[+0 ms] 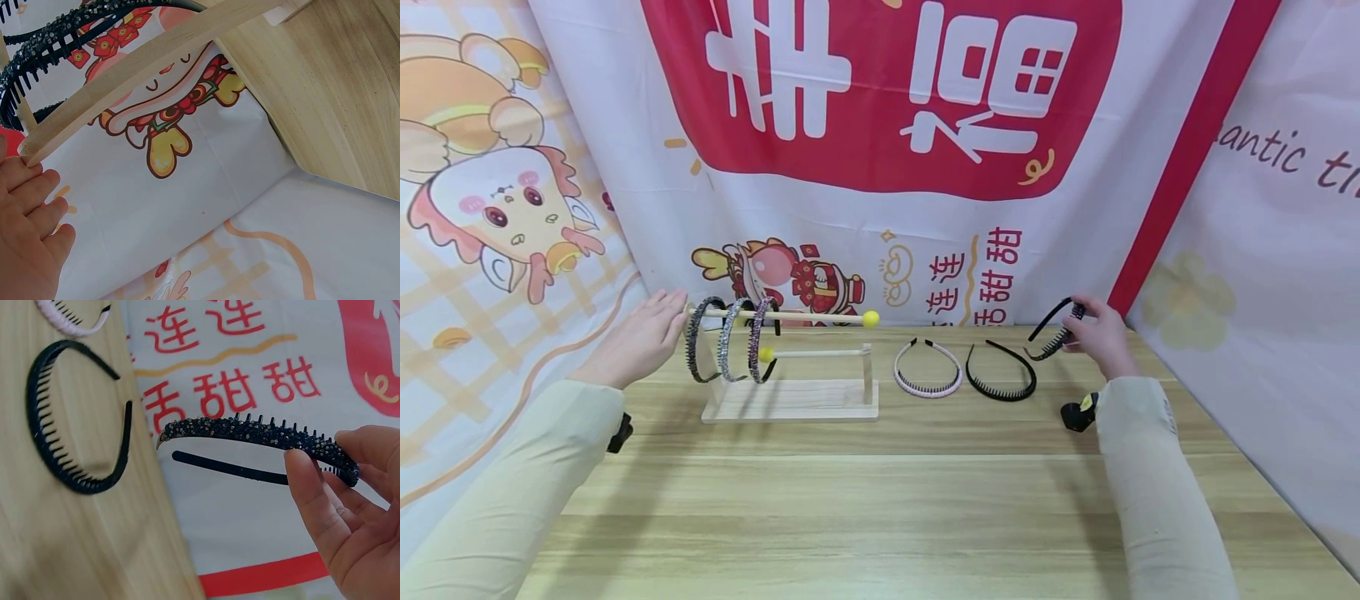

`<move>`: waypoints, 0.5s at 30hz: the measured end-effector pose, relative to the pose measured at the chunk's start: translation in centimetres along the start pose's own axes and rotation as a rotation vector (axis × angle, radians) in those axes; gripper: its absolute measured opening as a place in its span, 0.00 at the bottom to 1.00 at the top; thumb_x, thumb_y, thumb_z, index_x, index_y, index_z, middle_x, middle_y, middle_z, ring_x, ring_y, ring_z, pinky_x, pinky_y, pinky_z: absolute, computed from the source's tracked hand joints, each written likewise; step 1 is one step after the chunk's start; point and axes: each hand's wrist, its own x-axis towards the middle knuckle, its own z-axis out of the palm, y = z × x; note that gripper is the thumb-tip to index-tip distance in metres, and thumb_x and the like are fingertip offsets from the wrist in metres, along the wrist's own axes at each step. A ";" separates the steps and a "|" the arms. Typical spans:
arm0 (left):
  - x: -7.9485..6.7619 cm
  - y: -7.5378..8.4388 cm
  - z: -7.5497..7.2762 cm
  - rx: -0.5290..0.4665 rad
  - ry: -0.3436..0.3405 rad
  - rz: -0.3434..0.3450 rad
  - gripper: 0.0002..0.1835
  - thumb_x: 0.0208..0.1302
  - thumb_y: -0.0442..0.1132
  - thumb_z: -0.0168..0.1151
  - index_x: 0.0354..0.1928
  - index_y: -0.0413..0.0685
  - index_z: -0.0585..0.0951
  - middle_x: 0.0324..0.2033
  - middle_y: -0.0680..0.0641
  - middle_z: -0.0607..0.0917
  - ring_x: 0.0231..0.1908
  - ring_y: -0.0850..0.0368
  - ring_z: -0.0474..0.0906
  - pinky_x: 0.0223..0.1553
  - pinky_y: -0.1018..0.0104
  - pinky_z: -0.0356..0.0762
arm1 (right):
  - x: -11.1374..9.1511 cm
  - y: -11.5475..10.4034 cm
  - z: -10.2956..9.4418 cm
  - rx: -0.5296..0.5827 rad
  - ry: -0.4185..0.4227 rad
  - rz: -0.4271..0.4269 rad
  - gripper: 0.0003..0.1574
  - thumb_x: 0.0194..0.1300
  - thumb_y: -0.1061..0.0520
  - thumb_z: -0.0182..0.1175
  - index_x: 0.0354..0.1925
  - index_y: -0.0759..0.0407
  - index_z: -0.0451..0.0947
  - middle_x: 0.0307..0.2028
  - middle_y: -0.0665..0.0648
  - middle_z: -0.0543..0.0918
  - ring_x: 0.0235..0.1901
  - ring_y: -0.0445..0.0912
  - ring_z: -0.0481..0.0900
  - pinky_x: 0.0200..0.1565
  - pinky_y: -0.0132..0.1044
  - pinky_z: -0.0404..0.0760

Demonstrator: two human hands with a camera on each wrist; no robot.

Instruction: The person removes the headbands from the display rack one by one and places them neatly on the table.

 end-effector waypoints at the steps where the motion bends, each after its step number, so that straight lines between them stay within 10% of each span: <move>1: 0.0 0.0 0.0 0.000 0.001 0.001 0.28 0.74 0.42 0.30 0.65 0.25 0.54 0.64 0.28 0.54 0.65 0.32 0.44 0.65 0.45 0.38 | 0.0 0.3 -0.1 0.001 0.000 -0.001 0.35 0.69 0.61 0.48 0.67 0.73 0.47 0.54 0.69 0.61 0.23 0.38 0.78 0.32 0.37 0.83; 15: 0.1 0.0 0.0 0.006 -0.007 0.000 0.27 0.74 0.42 0.30 0.65 0.25 0.53 0.64 0.28 0.54 0.65 0.32 0.44 0.65 0.45 0.38 | -0.7 3.8 -1.0 -0.013 0.005 0.038 0.33 0.69 0.63 0.43 0.66 0.76 0.45 0.53 0.71 0.61 0.24 0.38 0.78 0.32 0.36 0.83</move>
